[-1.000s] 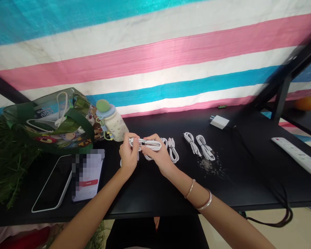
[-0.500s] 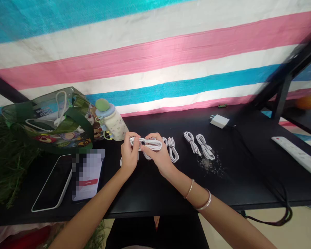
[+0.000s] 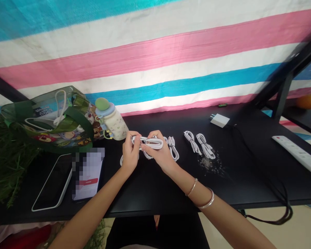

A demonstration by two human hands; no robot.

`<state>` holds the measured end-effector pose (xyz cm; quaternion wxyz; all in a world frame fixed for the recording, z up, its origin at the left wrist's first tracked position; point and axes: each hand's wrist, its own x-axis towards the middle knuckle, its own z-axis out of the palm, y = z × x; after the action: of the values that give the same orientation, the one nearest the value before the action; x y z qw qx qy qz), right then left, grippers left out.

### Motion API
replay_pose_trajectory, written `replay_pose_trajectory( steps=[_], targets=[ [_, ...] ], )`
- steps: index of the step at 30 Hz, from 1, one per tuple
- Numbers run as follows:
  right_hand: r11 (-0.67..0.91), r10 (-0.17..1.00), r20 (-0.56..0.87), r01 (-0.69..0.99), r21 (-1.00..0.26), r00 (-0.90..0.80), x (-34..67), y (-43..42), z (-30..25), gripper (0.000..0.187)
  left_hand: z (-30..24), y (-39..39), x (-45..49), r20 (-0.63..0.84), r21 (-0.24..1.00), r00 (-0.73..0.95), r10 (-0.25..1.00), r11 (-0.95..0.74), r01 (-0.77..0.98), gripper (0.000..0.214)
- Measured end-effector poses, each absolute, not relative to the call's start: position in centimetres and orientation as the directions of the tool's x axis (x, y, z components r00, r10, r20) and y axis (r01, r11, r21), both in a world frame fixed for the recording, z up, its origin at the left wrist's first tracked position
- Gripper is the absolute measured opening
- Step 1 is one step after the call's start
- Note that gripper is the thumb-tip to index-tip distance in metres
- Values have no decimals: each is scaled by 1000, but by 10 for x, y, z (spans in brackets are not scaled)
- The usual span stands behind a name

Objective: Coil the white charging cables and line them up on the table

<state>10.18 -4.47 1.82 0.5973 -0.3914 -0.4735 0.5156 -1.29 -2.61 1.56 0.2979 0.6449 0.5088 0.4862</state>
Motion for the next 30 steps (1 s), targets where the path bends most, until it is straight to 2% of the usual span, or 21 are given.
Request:
replay_pose_trajectory(
  steps=[11, 22, 30],
  targets=[
    [146, 984, 170, -314, -938, -50, 104, -44, 19, 42, 18, -25, -14, 332, 923, 98, 938, -345, 170, 12],
    [194, 977, 211, -267, -944, -35, 104, -43, 19, 43, 18, -22, -15, 294, 934, 107, 950, -309, 177, 13],
    [155, 980, 184, -279, -948, -81, 108, -42, 21, 45, 23, -16, -22, 378, 894, 271, 885, -425, 141, 18]
  ],
)
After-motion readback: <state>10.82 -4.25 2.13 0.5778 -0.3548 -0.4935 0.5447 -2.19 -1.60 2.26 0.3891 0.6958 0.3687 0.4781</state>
